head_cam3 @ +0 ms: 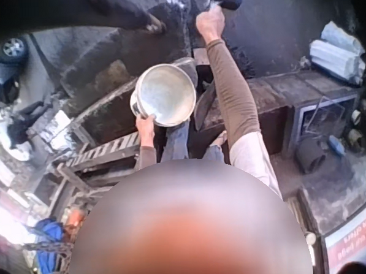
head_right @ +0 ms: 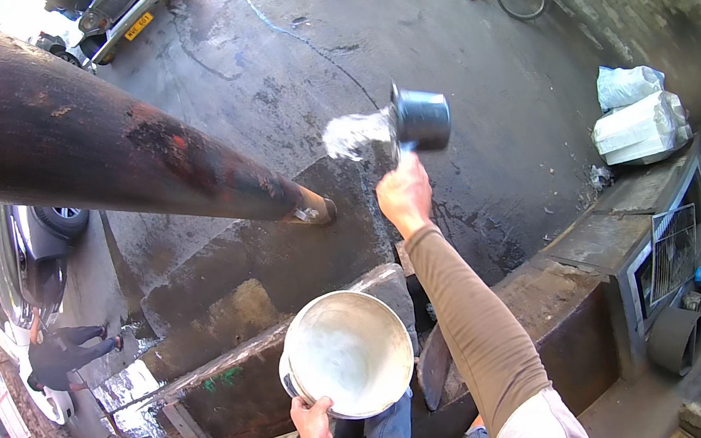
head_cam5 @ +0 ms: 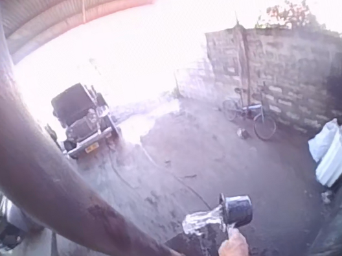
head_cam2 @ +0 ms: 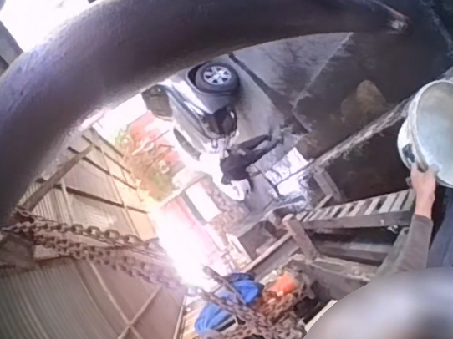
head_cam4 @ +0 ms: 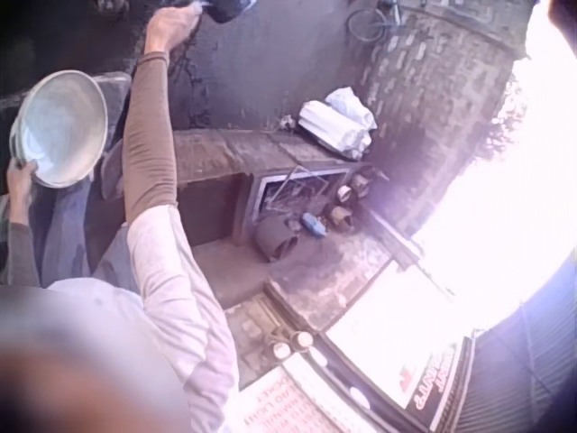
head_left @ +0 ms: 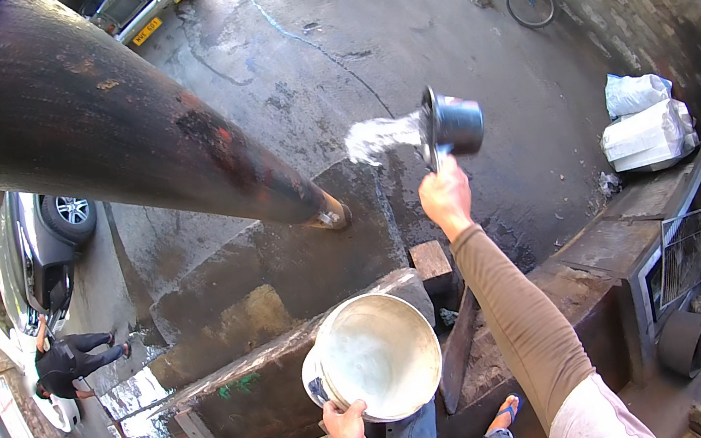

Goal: The person sweeps a wet concrete floor and steps with a broom, then scoops water from a bucket with a ladle and pours it onto the floor to rinse the area. They walk through a workshop and a small tiled room, refill the bucket at a tap, and return to continue pouring water on the floor while another person sweeps nearby.

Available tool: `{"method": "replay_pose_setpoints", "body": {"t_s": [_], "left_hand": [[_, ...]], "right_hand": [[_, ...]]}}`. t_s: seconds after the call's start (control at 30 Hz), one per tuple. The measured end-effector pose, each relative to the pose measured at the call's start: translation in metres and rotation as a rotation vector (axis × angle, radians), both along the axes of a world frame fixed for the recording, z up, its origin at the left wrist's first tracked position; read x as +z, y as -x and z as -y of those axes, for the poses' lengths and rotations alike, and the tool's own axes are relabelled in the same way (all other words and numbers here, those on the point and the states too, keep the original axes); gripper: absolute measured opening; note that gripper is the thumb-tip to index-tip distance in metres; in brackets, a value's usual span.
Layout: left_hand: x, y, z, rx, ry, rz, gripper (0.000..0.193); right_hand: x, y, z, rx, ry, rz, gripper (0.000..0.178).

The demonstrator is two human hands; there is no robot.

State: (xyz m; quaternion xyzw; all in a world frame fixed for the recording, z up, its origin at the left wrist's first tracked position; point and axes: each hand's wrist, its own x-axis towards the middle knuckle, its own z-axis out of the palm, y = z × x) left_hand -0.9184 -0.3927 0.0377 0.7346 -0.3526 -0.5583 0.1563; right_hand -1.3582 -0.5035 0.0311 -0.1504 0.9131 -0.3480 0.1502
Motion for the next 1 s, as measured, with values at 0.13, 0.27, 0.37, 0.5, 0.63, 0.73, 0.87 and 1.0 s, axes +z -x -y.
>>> {"method": "replay_pose_setpoints", "body": {"t_s": [0.13,0.27,0.37,0.5,0.63,0.73,0.87,1.0], "left_hand": [[0.002,0.018,-0.001,0.002,0.010,-0.051,0.035],[0.003,0.035,-0.001,-0.067,0.012,0.017,0.031],[0.005,0.047,-0.005,-0.131,0.035,0.007,0.032],[0.015,0.069,-0.024,-0.261,0.046,-0.040,0.037],[0.038,0.099,-0.047,-0.359,-0.018,-0.139,0.040],[0.063,0.121,-0.064,-0.471,-0.020,-0.227,0.042],[0.098,0.148,-0.084,-0.550,-0.033,-0.331,0.049],[0.117,0.171,-0.094,-0.601,-0.155,-0.405,0.051]], "right_hand": [[0.045,0.022,0.004,-0.062,0.225,-0.097,0.040],[0.065,0.038,-0.059,-0.052,0.759,0.501,0.024],[0.069,0.020,-0.138,-0.038,0.780,0.811,0.013],[0.068,-0.045,-0.252,-0.038,0.592,1.003,0.025],[0.057,-0.117,-0.338,0.240,-0.041,0.904,0.032],[0.033,-0.150,-0.364,0.825,-0.252,0.415,0.038],[-0.009,-0.153,-0.362,1.133,-0.313,-0.268,0.041],[-0.031,-0.148,-0.367,1.042,-0.400,-0.239,0.046]]}}
